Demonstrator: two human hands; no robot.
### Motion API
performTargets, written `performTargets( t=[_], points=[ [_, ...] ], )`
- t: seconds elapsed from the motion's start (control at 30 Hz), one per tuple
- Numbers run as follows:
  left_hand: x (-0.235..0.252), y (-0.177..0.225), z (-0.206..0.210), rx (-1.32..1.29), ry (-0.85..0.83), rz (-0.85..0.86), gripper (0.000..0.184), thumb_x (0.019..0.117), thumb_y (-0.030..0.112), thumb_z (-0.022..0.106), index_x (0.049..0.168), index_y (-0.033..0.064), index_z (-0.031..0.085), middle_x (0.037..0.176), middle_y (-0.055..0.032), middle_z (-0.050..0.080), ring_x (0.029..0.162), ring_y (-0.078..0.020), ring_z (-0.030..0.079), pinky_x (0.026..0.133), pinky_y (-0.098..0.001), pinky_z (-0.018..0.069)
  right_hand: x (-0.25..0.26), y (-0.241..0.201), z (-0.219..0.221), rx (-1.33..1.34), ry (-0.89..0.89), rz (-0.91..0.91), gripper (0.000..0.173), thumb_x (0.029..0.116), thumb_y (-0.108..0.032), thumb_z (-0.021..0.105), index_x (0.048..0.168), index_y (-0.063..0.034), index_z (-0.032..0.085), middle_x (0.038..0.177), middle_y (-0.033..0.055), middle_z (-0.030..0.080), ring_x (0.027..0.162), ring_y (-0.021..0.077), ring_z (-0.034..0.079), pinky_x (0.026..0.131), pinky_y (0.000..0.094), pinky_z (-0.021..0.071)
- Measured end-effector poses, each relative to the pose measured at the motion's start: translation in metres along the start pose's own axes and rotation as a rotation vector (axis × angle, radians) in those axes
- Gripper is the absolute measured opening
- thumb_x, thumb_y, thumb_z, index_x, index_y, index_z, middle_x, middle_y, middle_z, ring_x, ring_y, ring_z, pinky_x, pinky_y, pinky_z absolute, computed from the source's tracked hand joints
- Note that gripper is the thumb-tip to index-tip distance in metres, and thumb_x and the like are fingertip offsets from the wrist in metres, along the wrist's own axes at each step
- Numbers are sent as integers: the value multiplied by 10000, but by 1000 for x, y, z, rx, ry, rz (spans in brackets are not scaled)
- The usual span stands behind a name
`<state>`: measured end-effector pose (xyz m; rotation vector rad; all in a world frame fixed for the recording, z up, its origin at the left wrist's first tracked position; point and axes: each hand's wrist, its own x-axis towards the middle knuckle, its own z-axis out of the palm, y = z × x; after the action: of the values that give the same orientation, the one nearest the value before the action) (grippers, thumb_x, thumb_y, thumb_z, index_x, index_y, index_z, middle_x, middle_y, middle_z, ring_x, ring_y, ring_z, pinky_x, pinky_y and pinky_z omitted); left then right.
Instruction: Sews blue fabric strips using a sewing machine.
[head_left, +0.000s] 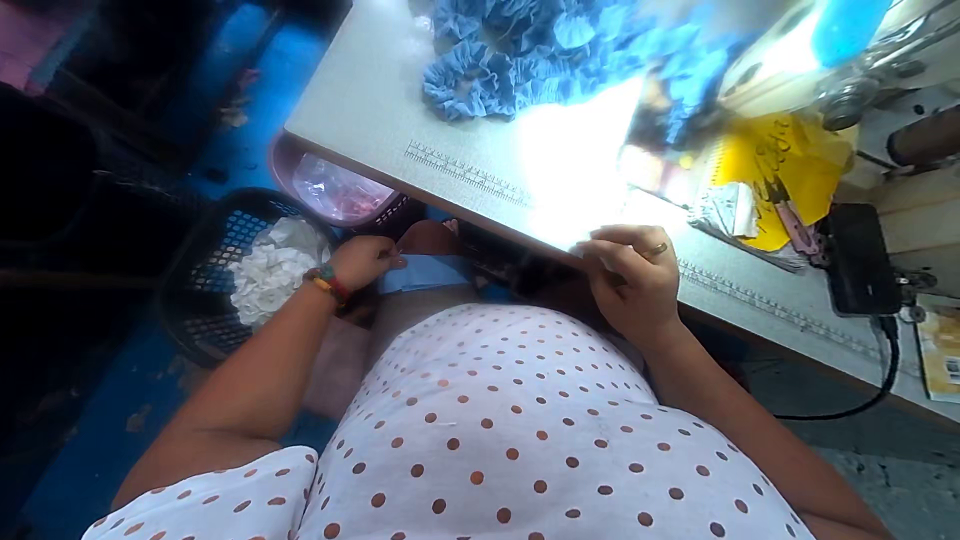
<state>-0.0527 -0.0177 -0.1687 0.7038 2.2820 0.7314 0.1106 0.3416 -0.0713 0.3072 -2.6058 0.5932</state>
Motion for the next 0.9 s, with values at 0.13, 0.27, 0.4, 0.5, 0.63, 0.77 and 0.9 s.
performTargets(
  t=[0.13, 0.27, 0.4, 0.5, 0.63, 0.77, 0.9],
  points=[
    [-13, 10, 0, 188, 230, 311, 225, 1027, 153, 592, 951, -22, 712, 876, -203, 714, 895, -414, 707, 857, -631, 525, 8, -8, -9, -4, 27, -35, 192, 959, -88, 620, 1062, -39, 774, 1158, 183, 687, 1121, 303, 615, 973, 391, 494],
    [-22, 9, -6, 31, 249, 337, 237, 1029, 156, 544, 1016, -28, 693, 995, -224, 694, 990, -405, 676, 892, -610, 507, 14, -11, -6, 1, 45, -50, 195, 965, -88, 617, 1067, -25, 770, 1138, 186, 687, 1091, 303, 612, 958, 390, 489],
    [-29, 26, -27, -357, 224, 365, 166, 921, 148, 561, 826, 63, 667, 1009, -8, 631, 1035, -74, 572, 944, -291, 455, 22, -21, -3, 76, 43, -69, 186, 952, -90, 628, 1059, -37, 771, 1131, 177, 691, 1080, 283, 613, 952, 374, 485],
    [-33, 60, -47, -316, 135, 359, 161, 989, 167, 562, 947, 65, 679, 873, 29, 643, 800, 3, 597, 763, -218, 515, 39, -39, 3, 281, -1, -58, 184, 961, -108, 628, 1058, -24, 760, 1096, 143, 690, 1071, 225, 625, 948, 350, 508],
    [-27, 98, -63, 205, -15, 294, 190, 1047, 195, 569, 1081, 83, 720, 926, -133, 721, 877, -317, 701, 772, -587, 532, 58, -63, 21, 364, -232, -60, 273, 958, -159, 641, 1192, -56, 738, 1144, 115, 717, 1105, 235, 663, 960, 388, 549],
    [-37, 113, -71, 172, -59, 470, 140, 987, 176, 634, 989, 87, 742, 909, -62, 706, 861, -193, 677, 782, -430, 556, 71, -75, 39, 353, -447, -39, 492, 955, -212, 703, 1412, -62, 600, 1310, 124, 673, 1230, 273, 624, 1065, 440, 499],
    [-44, 121, -79, -191, -103, 494, 97, 978, 161, 630, 979, 94, 701, 836, 62, 661, 750, 27, 602, 689, -157, 505, 75, -77, 52, 680, -511, 49, 205, 955, -78, 671, 1120, 32, 722, 1118, 163, 711, 1064, 232, 674, 963, 394, 539]
  ],
)
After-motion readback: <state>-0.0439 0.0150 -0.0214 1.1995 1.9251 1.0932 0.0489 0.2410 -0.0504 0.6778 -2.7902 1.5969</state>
